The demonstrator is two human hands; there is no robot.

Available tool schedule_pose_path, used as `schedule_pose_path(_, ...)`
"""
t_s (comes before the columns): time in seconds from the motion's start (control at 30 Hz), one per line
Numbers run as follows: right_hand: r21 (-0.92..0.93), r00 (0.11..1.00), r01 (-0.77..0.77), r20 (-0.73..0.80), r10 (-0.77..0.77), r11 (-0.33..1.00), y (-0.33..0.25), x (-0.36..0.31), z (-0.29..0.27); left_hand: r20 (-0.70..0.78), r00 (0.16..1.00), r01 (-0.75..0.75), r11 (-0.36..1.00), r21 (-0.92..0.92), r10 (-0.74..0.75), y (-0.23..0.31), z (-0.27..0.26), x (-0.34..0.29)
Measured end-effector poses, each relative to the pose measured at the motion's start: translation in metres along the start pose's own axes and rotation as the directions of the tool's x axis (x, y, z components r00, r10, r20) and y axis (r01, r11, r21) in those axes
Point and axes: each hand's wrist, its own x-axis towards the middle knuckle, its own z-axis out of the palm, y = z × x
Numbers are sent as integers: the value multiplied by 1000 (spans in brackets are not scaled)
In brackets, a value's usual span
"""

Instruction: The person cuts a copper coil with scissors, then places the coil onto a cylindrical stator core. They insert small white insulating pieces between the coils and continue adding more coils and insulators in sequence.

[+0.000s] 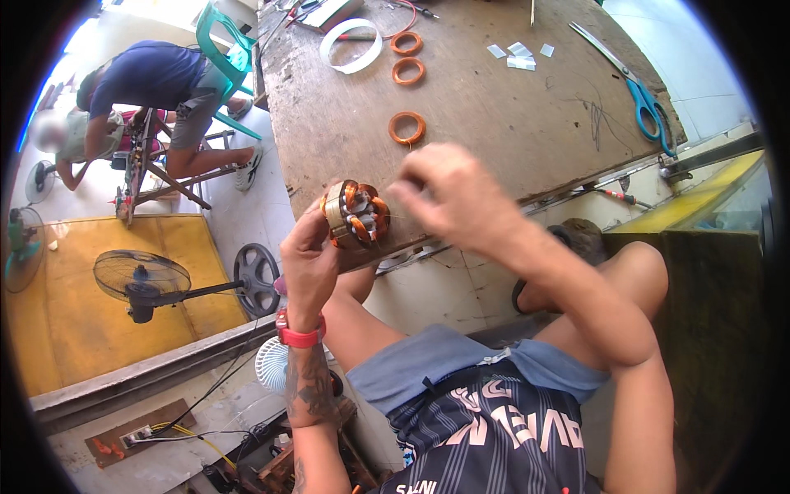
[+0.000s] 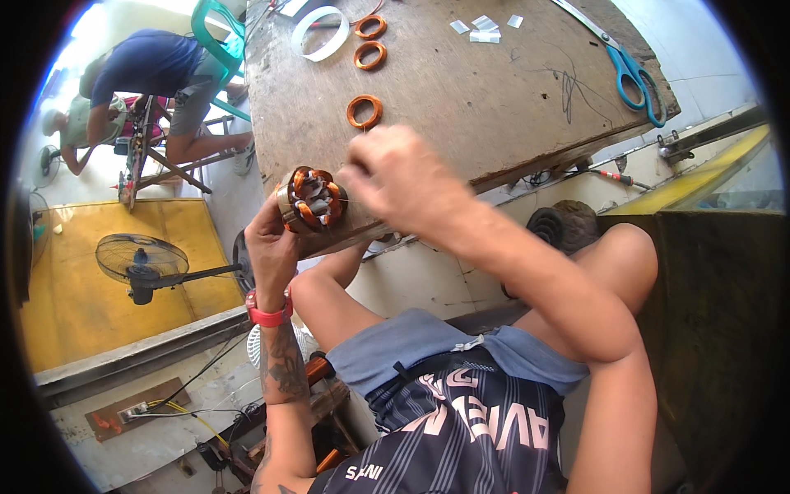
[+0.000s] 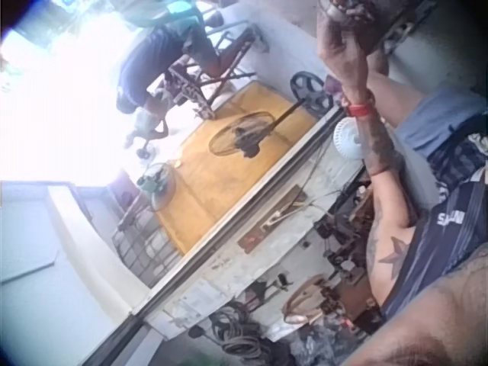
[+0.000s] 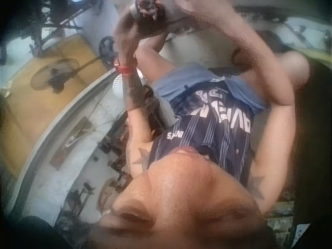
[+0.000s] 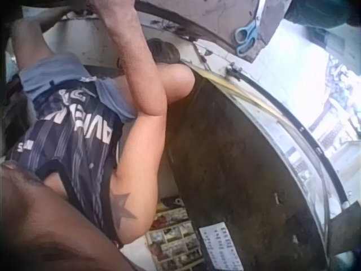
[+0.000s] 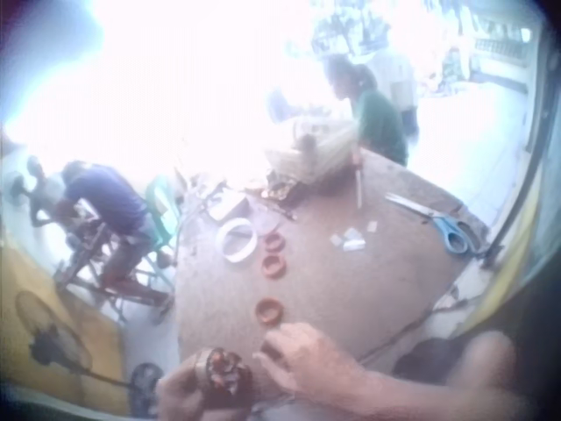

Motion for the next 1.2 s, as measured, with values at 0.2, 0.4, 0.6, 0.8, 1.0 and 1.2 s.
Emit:
schedule_pose_path(0.2, -705, 975, -155, -224, -9, 692, 69, -14, -102, -477, 757, -320, 890, 324, 446, 53, 30, -56)
schedule_pose_path(0.4, -761, 975, -222, -179, 132, 610, 76, -9, -107, 109, 908, -415, 826, 382, 406, 87, 143, -42)
schedule_pose_path(0.6, -682, 986, -158, -144, 81, 714, 61, -19, -117, 51, 923, -328, 711, 622, 381, 70, 199, 65)
schedule_pose_path(0.8, -607, 999, 27, 54, 8, 795, 31, -61, -133, 90, 947, -261, 574, 776, 308, 55, 225, 127)
schedule_pose_path(1.0, -574, 968, 177, 249, -35, 800, 24, -67, -149, 191, 933, -353, 673, 650, 305, 66, 189, 56)
schedule_pose_path(1.2, -366, 999, 23, 30, -13, 930, 30, -72, -137, 202, 933, -346, 596, 725, 297, 47, 163, 4)
